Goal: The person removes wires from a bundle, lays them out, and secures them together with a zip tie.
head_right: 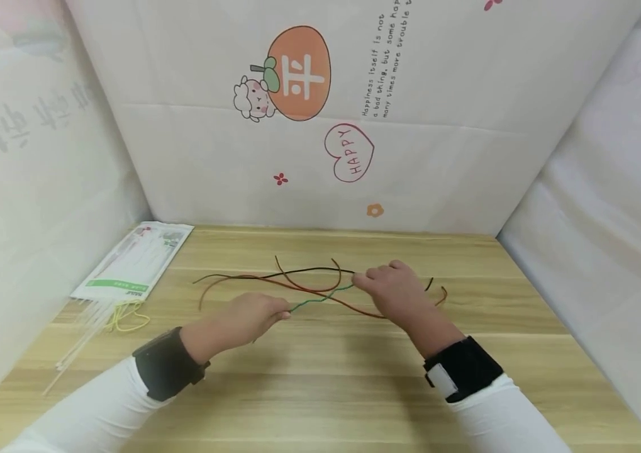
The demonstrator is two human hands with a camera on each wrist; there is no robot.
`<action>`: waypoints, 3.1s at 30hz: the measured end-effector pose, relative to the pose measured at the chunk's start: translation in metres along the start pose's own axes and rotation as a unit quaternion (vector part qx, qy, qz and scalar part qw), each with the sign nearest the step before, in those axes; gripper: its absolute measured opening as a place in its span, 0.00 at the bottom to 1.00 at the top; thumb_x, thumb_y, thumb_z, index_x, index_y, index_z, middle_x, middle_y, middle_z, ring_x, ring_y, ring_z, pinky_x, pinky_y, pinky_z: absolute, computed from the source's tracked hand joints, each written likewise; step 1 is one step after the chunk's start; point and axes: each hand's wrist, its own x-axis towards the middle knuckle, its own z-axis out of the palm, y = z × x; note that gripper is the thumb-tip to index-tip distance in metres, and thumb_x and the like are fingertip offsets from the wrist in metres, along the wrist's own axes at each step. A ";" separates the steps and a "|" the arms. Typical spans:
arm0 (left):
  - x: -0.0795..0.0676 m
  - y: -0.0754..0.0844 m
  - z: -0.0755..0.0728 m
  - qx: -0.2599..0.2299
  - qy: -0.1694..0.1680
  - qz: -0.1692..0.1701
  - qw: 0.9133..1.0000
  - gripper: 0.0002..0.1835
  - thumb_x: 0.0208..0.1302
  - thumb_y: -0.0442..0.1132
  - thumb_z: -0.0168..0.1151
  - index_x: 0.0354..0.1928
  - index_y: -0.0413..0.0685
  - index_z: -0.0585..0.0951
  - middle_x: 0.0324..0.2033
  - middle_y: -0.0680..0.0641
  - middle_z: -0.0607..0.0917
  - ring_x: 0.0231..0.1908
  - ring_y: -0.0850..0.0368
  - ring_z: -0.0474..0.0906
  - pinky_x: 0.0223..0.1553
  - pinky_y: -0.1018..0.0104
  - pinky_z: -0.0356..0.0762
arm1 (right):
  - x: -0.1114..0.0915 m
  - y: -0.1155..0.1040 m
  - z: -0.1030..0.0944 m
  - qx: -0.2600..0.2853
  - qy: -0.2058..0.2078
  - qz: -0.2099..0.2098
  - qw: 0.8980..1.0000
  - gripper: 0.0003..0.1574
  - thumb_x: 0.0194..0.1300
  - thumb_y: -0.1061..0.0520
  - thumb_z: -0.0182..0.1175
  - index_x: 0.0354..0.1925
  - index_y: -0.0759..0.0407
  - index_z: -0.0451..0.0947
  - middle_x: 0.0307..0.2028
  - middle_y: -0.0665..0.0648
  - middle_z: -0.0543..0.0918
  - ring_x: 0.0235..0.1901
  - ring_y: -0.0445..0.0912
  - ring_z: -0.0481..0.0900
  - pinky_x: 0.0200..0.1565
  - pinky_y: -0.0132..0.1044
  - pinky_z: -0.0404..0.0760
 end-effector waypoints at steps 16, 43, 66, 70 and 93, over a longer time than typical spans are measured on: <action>0.006 -0.019 -0.008 0.081 0.066 -0.081 0.991 0.10 0.71 0.38 0.54 0.30 0.44 0.76 0.20 0.51 0.77 0.22 0.61 0.72 0.29 0.68 0.75 | 0.001 0.008 0.000 0.029 0.030 0.030 0.999 0.18 0.55 0.75 0.54 0.33 0.52 0.74 0.13 0.46 0.62 0.15 0.38 0.56 0.21 0.32 0.57; -0.006 -0.028 -0.023 -0.512 0.094 0.067 0.851 0.17 0.75 0.39 0.48 0.31 0.33 0.75 0.25 0.54 0.78 0.30 0.62 0.78 0.42 0.63 0.79 | -0.032 0.021 0.014 0.133 0.076 0.120 0.981 0.10 0.72 0.56 0.48 0.38 0.56 0.76 0.17 0.49 0.77 0.15 0.36 0.66 0.20 0.34 0.72; -0.001 -0.055 -0.022 -0.088 0.053 -0.144 0.984 0.10 0.71 0.38 0.55 0.30 0.47 0.79 0.18 0.54 0.67 0.20 0.61 0.62 0.27 0.66 0.65 | -0.031 0.024 0.022 0.036 0.007 0.060 0.998 0.22 0.47 0.76 0.61 0.37 0.54 0.76 0.14 0.46 0.60 0.16 0.38 0.52 0.19 0.32 0.59; -0.002 -0.067 -0.019 -0.251 0.113 -0.189 0.943 0.12 0.73 0.40 0.51 0.37 0.41 0.81 0.24 0.51 0.77 0.27 0.54 0.75 0.32 0.64 0.74 | -0.035 0.027 0.026 0.056 0.030 0.119 0.991 0.08 0.68 0.65 0.54 0.35 0.52 0.73 0.13 0.45 0.55 0.17 0.37 0.46 0.17 0.29 0.53; -0.005 -0.066 -0.014 0.057 0.116 -0.141 0.982 0.21 0.68 0.25 0.53 0.61 0.45 0.76 0.49 0.40 0.84 0.43 0.47 0.83 0.45 0.57 0.80 | -0.055 0.046 0.023 0.056 -0.001 0.123 0.991 0.23 0.49 0.77 0.61 0.37 0.52 0.78 0.12 0.45 0.65 0.16 0.36 0.47 0.15 0.30 0.54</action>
